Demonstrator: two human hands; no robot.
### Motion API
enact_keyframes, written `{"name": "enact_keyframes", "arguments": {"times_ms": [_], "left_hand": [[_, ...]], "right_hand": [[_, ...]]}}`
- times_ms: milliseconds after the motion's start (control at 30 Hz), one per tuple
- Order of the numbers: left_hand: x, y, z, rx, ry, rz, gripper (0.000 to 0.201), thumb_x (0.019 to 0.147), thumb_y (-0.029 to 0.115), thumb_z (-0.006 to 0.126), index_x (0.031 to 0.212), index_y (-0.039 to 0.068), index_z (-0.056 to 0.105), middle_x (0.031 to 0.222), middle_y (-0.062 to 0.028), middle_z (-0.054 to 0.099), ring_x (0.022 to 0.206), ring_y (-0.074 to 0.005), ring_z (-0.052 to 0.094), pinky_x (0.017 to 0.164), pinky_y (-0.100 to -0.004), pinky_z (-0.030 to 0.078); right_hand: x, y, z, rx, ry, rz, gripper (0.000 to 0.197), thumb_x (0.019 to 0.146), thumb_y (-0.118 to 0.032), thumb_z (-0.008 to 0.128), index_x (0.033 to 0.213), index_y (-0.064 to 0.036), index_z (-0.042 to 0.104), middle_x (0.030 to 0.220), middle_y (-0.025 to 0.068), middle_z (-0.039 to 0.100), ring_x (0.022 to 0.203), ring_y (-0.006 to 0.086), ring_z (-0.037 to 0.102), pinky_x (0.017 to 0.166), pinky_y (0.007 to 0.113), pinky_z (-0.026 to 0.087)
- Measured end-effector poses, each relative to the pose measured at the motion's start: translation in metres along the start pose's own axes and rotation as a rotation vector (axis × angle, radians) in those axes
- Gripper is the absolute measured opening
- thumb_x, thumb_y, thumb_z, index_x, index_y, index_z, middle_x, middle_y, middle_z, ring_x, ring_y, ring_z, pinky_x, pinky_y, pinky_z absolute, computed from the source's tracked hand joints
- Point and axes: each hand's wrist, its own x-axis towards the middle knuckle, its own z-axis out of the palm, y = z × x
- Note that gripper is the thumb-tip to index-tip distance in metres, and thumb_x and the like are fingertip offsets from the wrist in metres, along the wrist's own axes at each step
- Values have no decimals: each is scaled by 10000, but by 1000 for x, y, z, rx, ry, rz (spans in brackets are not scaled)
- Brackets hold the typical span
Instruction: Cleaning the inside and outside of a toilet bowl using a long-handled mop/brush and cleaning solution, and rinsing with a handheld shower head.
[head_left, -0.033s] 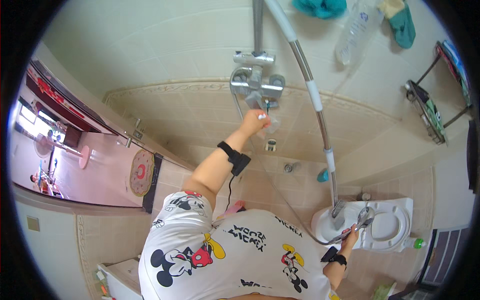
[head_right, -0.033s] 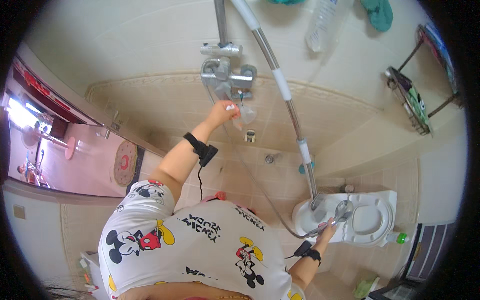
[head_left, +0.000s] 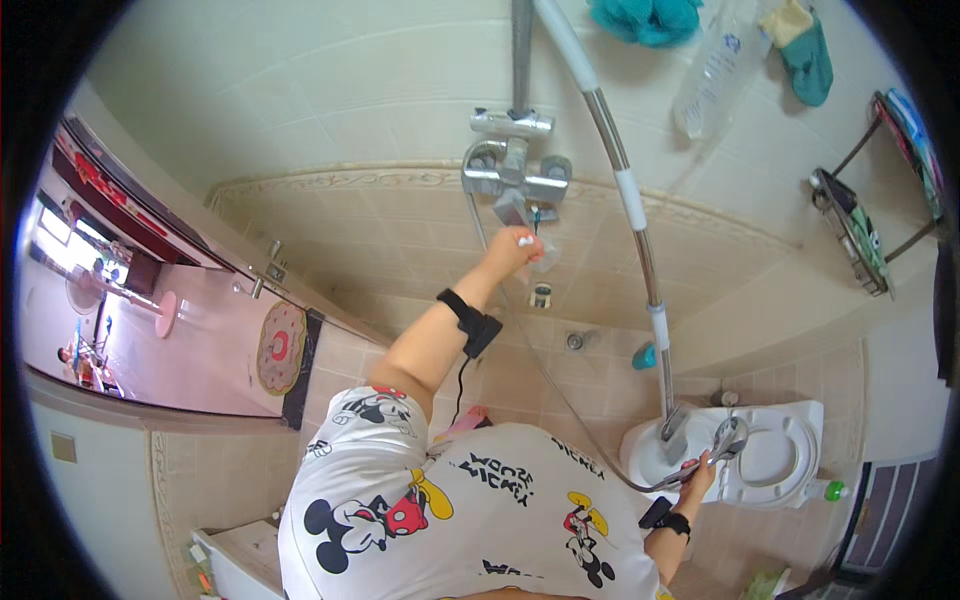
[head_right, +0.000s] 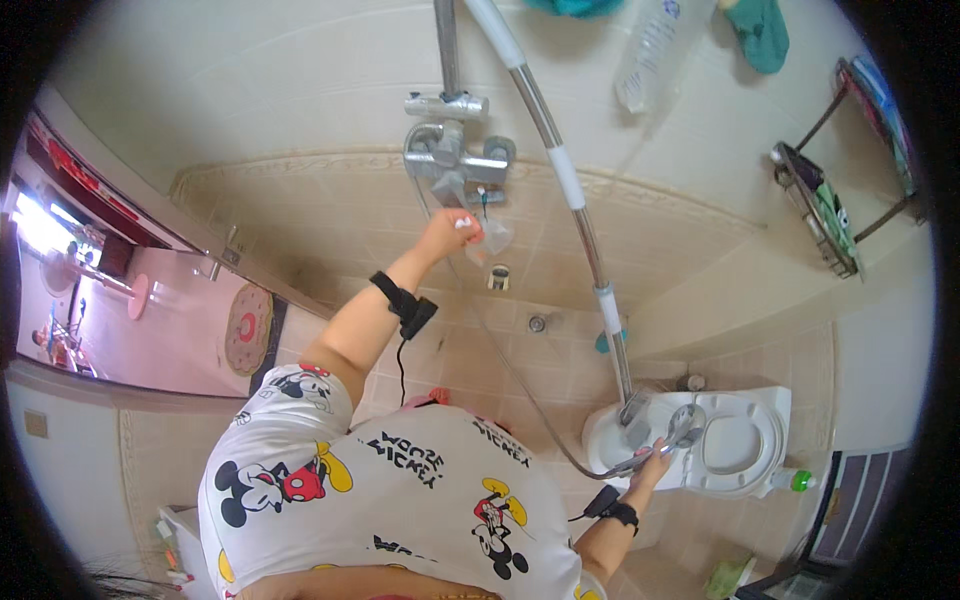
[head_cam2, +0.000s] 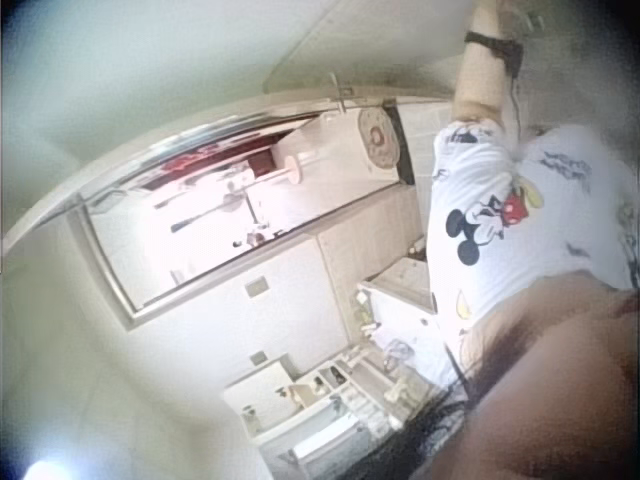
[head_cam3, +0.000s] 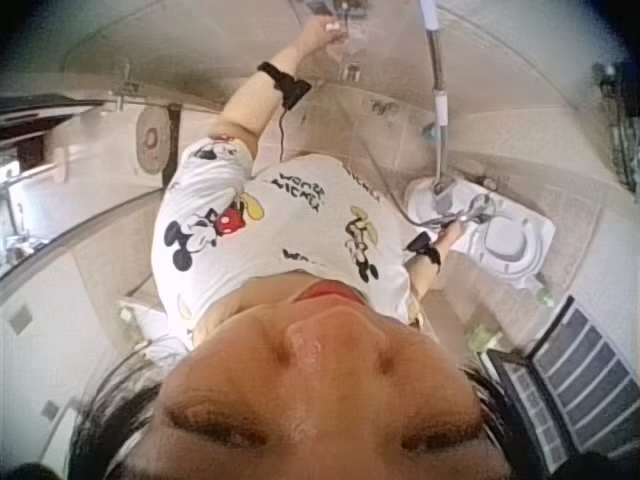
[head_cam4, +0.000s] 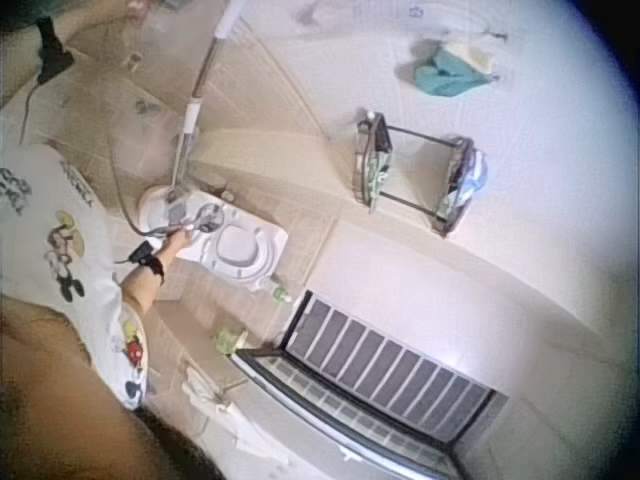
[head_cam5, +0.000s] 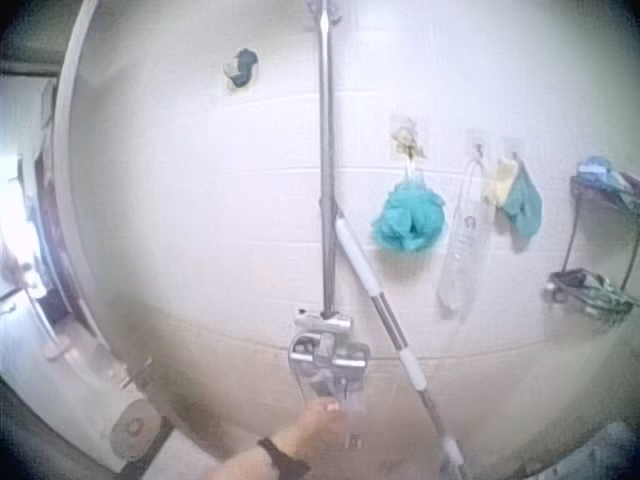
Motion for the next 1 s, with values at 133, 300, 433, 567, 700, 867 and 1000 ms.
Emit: {"name": "enact_keyframes", "arguments": {"times_ms": [133, 300, 433, 567, 700, 867, 1000], "left_hand": [[2, -9, 11, 8, 98, 147, 77, 750, 104, 546, 720, 45, 586, 658, -10, 579, 572, -82, 514, 486, -216, 401], [-5, -25, -8, -46, -2, 166, 107, 754, 105, 544, 837, 41, 568, 703, -16, 570, 580, -90, 519, 504, -239, 416], [-48, -15, -46, -21, -350, 53, 213, 750, 157, 575, 935, 60, 537, 751, -20, 565, 618, -89, 523, 534, -240, 431], [-126, -72, -107, 22, -263, -126, 242, 737, 188, 603, 933, 61, 543, 786, -19, 559, 649, -84, 512, 531, -241, 431], [-209, -100, -165, 104, -83, -286, 229, 738, 191, 595, 924, 66, 547, 800, -23, 570, 599, -92, 507, 509, -218, 412], [-283, -115, -204, -43, 238, -448, 212, 743, 135, 573, 936, 52, 544, 790, -43, 577, 602, -101, 519, 506, -214, 412], [-300, -84, -210, -74, 274, -475, 217, 740, 133, 566, 944, 64, 543, 749, -18, 585, 578, -84, 505, 480, -202, 381]], "right_hand": [[-43, -48, 67, 206, -49, 10, 252, 771, -157, 556, 939, -41, 408, 642, 74, 516, 560, 178, 536, 513, 297, 462], [-118, -137, 170, 382, -570, 26, 281, 764, -128, 540, 987, -40, 393, 945, 170, 541, 894, 231, 527, 686, 316, 442], [-184, -200, 259, 205, -920, -123, 301, 788, -84, 488, 1060, -21, 377, 1015, 171, 518, 1013, 237, 468, 767, 325, 414], [-238, -247, 350, 8, -1159, -529, 235, 801, -70, 473, 1018, 14, 438, 1016, 155, 519, 969, 217, 495, 816, 317, 394], [-271, -294, 439, 52, -1203, -874, 226, 800, -59, 475, 1002, 41, 471, 976, 128, 545, 937, 193, 509, 822, 303, 390], [-289, -339, 540, 92, -1073, -1126, 182, 771, -101, 529, 890, 34, 552, 863, 94, 586, 815, 131, 539, 715, 248, 415], [-264, -354, 597, 20, -923, -1255, 205, 737, -152, 572, 807, 40, 551, 777, 103, 585, 746, 149, 546, 654, 265, 422]]}}
